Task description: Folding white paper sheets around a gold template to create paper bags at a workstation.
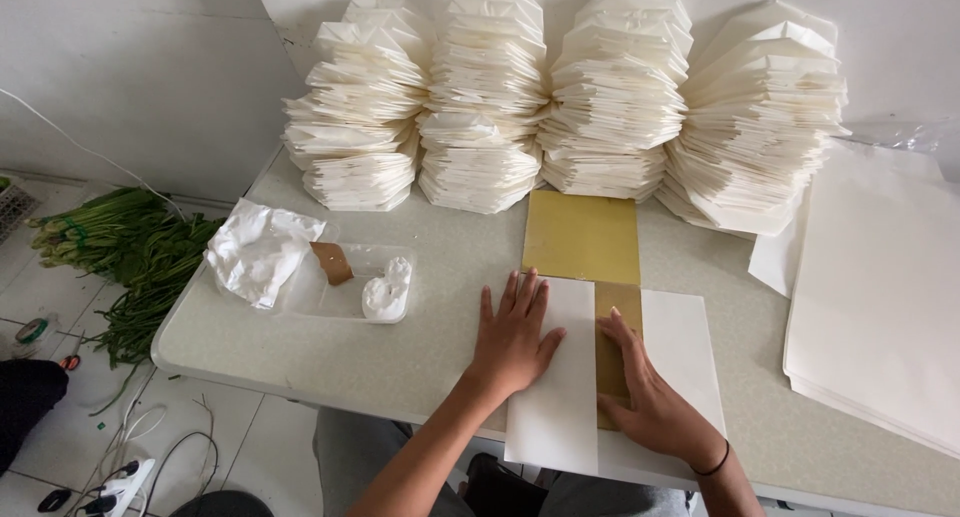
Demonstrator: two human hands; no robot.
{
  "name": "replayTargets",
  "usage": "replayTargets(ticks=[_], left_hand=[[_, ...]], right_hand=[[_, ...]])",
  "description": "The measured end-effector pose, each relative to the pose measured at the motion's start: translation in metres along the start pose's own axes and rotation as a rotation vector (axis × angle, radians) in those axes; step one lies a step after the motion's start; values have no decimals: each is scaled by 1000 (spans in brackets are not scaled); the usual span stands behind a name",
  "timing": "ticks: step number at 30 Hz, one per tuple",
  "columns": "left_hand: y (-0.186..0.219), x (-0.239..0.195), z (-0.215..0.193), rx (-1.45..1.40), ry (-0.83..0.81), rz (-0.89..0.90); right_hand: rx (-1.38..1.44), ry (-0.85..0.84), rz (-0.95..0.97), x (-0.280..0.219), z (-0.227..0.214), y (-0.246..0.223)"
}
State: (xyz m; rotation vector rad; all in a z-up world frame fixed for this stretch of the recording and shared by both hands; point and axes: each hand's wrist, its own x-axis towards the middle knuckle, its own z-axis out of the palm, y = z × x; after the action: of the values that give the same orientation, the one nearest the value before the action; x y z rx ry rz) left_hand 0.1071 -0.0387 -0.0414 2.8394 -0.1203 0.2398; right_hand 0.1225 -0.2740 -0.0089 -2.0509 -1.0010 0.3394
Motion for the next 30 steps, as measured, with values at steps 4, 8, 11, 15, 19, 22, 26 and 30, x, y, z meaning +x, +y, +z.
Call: replayTargets(ticks=[4, 8, 11, 15, 19, 22, 26, 30], left_hand=[[5, 1, 8, 6, -19, -21], [8, 3, 18, 46, 115, -23], [11, 4, 12, 24, 27, -62], [28, 3, -41, -125, -206, -154], [28, 2, -46, -109, -209, -140], [22, -2, -50, -143, -242, -114], [10, -22, -58, -161, -352, 117], [9, -62, -68, -36, -534, 333]], right_hand=[[81, 42, 70, 0, -4, 8], [226, -17, 84, 1, -11, 3], [84, -119, 123, 8, -19, -6], [-316, -182, 136, 41, -29, -18], [-631, -174, 7, 61, -24, 15], [-563, -129, -41, 65, -21, 23], [-599, -127, -20, 67, -22, 19], [-485, -32, -207, 65, -20, 24]])
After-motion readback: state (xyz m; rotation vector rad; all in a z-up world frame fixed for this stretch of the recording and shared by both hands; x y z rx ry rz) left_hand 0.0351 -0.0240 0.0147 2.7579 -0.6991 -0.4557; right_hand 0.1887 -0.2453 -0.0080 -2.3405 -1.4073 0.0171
